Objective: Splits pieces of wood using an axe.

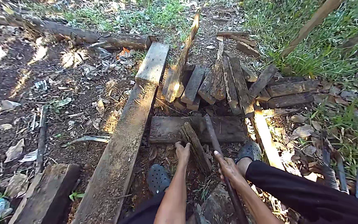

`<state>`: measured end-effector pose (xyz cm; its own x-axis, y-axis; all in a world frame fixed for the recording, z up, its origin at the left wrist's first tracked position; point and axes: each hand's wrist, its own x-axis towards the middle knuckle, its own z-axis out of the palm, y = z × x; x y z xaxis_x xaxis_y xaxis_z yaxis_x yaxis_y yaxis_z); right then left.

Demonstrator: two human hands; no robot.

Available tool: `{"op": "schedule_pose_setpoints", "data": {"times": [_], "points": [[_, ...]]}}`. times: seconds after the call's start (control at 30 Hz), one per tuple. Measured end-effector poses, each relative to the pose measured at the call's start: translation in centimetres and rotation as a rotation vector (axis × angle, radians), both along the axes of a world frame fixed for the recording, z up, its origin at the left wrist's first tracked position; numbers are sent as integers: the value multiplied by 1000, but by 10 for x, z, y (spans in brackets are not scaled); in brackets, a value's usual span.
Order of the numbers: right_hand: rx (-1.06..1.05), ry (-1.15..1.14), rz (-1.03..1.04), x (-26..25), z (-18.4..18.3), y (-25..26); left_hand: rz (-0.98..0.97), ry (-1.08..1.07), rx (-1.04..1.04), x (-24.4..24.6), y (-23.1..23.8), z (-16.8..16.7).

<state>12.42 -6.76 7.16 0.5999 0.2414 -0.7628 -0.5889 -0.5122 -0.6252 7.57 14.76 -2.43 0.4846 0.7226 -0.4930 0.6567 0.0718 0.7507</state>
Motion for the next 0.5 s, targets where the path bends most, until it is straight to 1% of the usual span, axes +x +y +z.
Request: {"op": "schedule_pose_setpoints", "data": {"times": [0.17, 0.23, 0.3, 0.43, 0.5], "points": [[-9, 13, -6, 0, -3, 3, 208, -131, -329, 16, -3, -15], [-4, 12, -9, -2, -2, 4, 194, -180, -402, 13, 4, -11], [4, 6, -10, -3, 0, 7, 151, -224, -358, 9, 6, -4], [18, -24, 9, -5, 7, 11, 118, -200, -79, 4, -1, 10], [29, -56, 31, -7, 11, 13, 135, -199, 15, 1, 1, 23]]}}
